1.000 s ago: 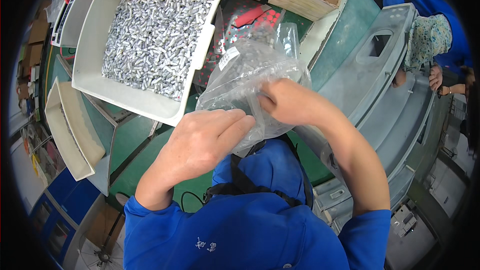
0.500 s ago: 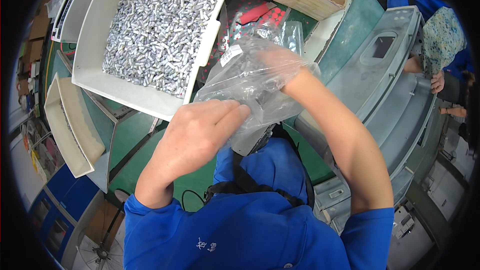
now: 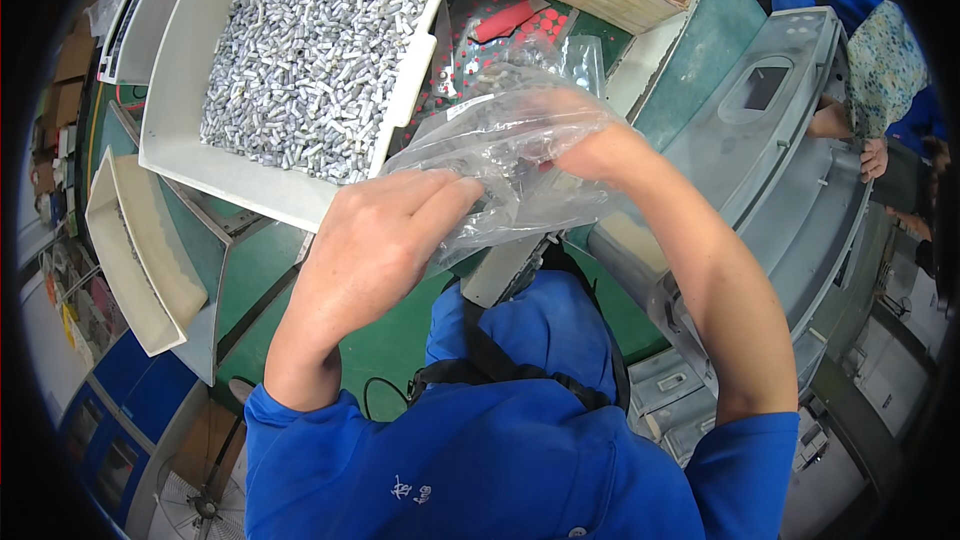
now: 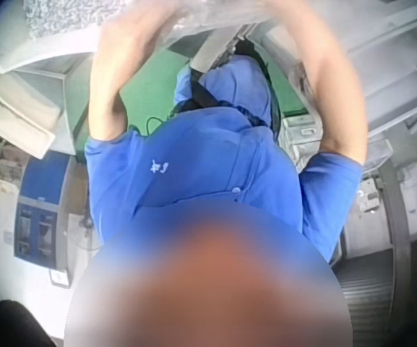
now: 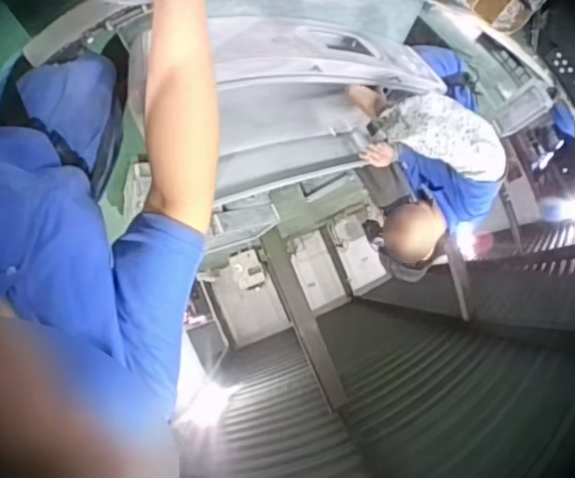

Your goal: Assembling an industrial metal enclosure by installing components and sorting fasteners.

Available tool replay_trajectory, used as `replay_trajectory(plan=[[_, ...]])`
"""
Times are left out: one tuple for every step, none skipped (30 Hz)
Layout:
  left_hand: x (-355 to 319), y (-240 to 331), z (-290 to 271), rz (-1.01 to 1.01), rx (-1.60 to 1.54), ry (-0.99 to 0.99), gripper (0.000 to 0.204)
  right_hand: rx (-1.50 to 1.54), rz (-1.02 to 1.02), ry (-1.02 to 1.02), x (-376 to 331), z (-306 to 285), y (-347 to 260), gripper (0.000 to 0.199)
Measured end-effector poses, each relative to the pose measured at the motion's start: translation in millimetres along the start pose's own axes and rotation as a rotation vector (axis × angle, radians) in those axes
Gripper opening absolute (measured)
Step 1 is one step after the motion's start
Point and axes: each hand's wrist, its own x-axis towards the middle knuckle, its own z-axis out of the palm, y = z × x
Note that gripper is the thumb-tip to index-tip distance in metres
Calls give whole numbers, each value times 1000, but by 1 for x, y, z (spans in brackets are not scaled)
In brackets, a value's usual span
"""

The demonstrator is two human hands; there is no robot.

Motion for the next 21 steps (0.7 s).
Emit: replay_trajectory(plan=[[0, 0, 0, 4, 2, -2, 26, 152, 47, -28, -2, 0, -2, 21], [0, 0, 0, 2, 8, -8, 26, 304, 93, -56, -4, -1, -4, 19], [-1, 0, 0, 0, 15, -15, 27, 351, 119, -87, -5, -1, -6, 17], [-2, 0, 1, -3, 21, -22, 27, 398, 145, -118, -6, -2, -7, 15], [-2, 0, 1, -7, 22, -23, 28, 445, 172, -150, -7, -2, -9, 13], [-2, 0, 1, -10, 23, -24, 28, 507, 177, -156, -10, -2, -12, 13], [-3, 0, 2, -13, 24, -25, 29, 569, 183, -163, -14, -2, -15, 13], [-3, 0, 2, -15, 31, -17, 29, 631, 188, -170, -16, -1, -18, 13], [-3, 0, 3, -15, 39, -9, 29, 660, 213, -179, -17, -1, -19, 13], [-3, 0, 3, -15, 47, -1, 29, 689, 239, -187, -18, -1, -20, 13], [-4, 0, 4, -20, 50, 0, 29, 718, 264, -196, -18, -1, -21, 13], [-4, 0, 4, -24, 54, 0, 30, 695, 257, -154, -18, -1, -20, 13], [-4, 0, 4, -27, 57, 0, 30, 671, 251, -112, -17, -1, -17, 14], [-4, 1, 4, -41, 55, -36, 31, 647, 244, -71, -16, 0, -15, 14], [-5, 2, 3, -56, 52, -72, 32, 525, 156, 65, -15, 3, -10, 15], [-6, 3, 2, -71, 50, -109, 33, 401, 68, 200, -14, 7, -6, 16], [-6, 3, 1, -65, 57, -126, 34, 275, -19, 332, -13, 9, -4, 16], [-7, 3, 1, -61, 64, -144, 36, 130, -55, 351, -13, 10, -6, 17], [-8, 3, 1, -56, 71, -161, 37, -16, -90, 369, -12, 9, -11, 17], [-9, 2, 0, -70, 86, -188, 38, -162, -125, 385, -11, 8, -16, 18], [-10, 1, -1, -82, 101, -217, 39, -200, -81, 338, -11, 9, -21, 18]])
